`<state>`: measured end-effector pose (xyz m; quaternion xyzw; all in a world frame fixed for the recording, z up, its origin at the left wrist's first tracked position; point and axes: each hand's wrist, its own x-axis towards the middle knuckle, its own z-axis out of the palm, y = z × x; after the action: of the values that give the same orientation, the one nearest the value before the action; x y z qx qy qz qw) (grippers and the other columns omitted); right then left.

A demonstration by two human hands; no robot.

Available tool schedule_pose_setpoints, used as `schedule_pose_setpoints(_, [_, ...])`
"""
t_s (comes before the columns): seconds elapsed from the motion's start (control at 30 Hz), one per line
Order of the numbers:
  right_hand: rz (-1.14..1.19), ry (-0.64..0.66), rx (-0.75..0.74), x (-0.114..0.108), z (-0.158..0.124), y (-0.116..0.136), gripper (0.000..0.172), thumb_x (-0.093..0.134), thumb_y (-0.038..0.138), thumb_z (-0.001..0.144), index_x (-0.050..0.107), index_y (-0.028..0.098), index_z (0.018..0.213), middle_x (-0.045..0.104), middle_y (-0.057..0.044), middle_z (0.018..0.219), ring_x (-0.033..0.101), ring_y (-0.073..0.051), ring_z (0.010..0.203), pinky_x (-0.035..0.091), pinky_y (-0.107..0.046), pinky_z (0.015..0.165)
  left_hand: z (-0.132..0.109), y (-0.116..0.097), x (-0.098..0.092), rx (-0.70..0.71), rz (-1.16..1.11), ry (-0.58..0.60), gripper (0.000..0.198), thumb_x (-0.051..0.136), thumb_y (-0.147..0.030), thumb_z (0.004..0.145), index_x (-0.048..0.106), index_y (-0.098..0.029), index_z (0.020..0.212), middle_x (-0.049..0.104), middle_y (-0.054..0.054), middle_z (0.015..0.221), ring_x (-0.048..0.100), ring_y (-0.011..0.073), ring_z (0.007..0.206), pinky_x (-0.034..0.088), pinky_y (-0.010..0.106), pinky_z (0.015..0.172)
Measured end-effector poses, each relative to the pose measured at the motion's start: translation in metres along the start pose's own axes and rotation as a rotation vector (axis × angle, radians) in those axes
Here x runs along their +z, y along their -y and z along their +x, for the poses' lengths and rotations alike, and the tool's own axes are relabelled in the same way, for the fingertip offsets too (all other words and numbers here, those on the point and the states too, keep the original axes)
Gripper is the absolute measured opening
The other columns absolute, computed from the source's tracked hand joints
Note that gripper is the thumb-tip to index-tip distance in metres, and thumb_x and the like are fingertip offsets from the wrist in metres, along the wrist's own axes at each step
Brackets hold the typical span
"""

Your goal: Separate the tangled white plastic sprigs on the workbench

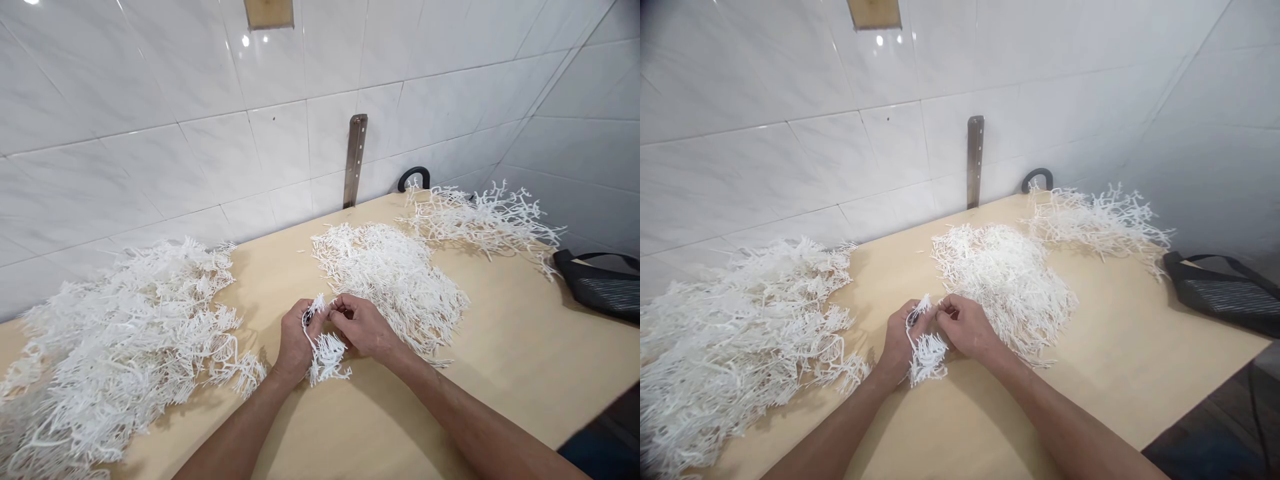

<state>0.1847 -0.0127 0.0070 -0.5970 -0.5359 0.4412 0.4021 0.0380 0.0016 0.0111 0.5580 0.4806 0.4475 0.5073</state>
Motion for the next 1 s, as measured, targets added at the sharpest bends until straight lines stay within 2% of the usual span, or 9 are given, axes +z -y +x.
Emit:
schedule_pose_setpoints(0.2, [0.019, 0.01, -0.025, -0.002, 0.0, 0.0, 0.011, 0.055, 0.026, 0.074, 0.063, 0.02, 0.079, 0.055, 0.004, 0.055, 0.049, -0.012, 0.049, 0.041, -0.023, 0.047, 0.0, 0.0, 0.0, -0.062, -0.033, 0.044, 0.035, 0.076, -0.044, 0.072, 0.055, -0.016, 0.067, 0.045, -0.004, 0.06, 0.039, 0.0096, 0.057, 0.034, 0.022, 0.055])
schedule_pose_setpoints(0.4, [-0.089, -0.04, -0.047, -0.002, -0.002, 0.0, 0.007, 0.057, 0.028, 0.074, 0.06, 0.021, 0.074, 0.053, 0.005, 0.057, 0.047, -0.011, 0.051, 0.041, -0.022, 0.047, 0.001, 0.0, 0.0, -0.048, -0.034, 0.053, 0.036, 0.077, -0.047, 0.071, 0.057, -0.016, 0.068, 0.048, -0.004, 0.061, 0.041, 0.0102, 0.059, 0.034, 0.022, 0.056])
schedule_pose_setpoints(0.57, [-0.024, 0.043, 0.012, -0.002, -0.004, -0.003, 0.01, 0.057, 0.031, 0.077, 0.058, 0.021, 0.076, 0.054, 0.005, 0.059, 0.05, -0.011, 0.048, 0.044, -0.022, 0.042, 0.002, 0.002, 0.0, -0.095, -0.062, 0.041, 0.041, 0.076, -0.051, 0.07, 0.053, -0.017, 0.067, 0.047, -0.004, 0.06, 0.041, 0.0101, 0.058, 0.035, 0.023, 0.055])
schedule_pose_setpoints(0.67, [-0.051, 0.031, 0.033, -0.002, -0.003, -0.006, 0.009, 0.056, 0.029, 0.076, 0.059, 0.021, 0.077, 0.057, 0.004, 0.061, 0.051, -0.011, 0.048, 0.043, -0.021, 0.041, 0.001, 0.004, 0.001, -0.104, -0.048, 0.06, 0.039, 0.073, -0.049, 0.073, 0.053, -0.017, 0.069, 0.047, -0.004, 0.061, 0.041, 0.0104, 0.059, 0.035, 0.023, 0.055])
schedule_pose_setpoints(0.73, [-0.107, 0.015, 0.005, -0.002, -0.002, -0.007, 0.008, 0.056, 0.027, 0.075, 0.06, 0.02, 0.076, 0.059, 0.003, 0.062, 0.052, -0.012, 0.05, 0.042, -0.021, 0.042, -0.001, 0.005, 0.001, -0.069, -0.017, 0.066, 0.034, 0.068, -0.046, 0.078, 0.052, -0.017, 0.071, 0.046, -0.004, 0.063, 0.041, 0.0103, 0.059, 0.035, 0.023, 0.055])
schedule_pose_setpoints(0.83, [-0.156, 0.03, -0.019, -0.002, 0.001, -0.008, 0.007, 0.054, 0.024, 0.074, 0.059, 0.02, 0.071, 0.062, 0.002, 0.061, 0.055, -0.013, 0.052, 0.041, -0.022, 0.046, -0.007, 0.006, 0.002, 0.059, 0.066, 0.043, 0.025, 0.061, -0.039, 0.084, 0.052, -0.017, 0.075, 0.048, -0.003, 0.066, 0.041, 0.0108, 0.061, 0.036, 0.023, 0.058])
schedule_pose_setpoints(0.93, [-0.116, -0.006, 0.073, -0.002, 0.005, -0.01, 0.005, 0.054, 0.023, 0.075, 0.057, 0.021, 0.071, 0.063, 0.002, 0.056, 0.058, -0.014, 0.049, 0.043, -0.023, 0.045, -0.011, 0.004, 0.002, 0.178, 0.125, -0.003, 0.023, 0.058, -0.035, 0.086, 0.051, -0.018, 0.073, 0.049, -0.002, 0.067, 0.041, 0.011, 0.062, 0.035, 0.023, 0.058])
schedule_pose_setpoints(1.0, [-0.071, -0.078, 0.121, -0.003, 0.007, -0.011, 0.002, 0.054, 0.022, 0.075, 0.055, 0.021, 0.073, 0.062, 0.002, 0.054, 0.059, -0.015, 0.048, 0.045, -0.024, 0.045, -0.011, 0.001, 0.002, 0.168, 0.087, -0.005, 0.026, 0.061, -0.038, 0.085, 0.05, -0.018, 0.072, 0.048, -0.003, 0.066, 0.04, 0.0103, 0.06, 0.033, 0.023, 0.057])
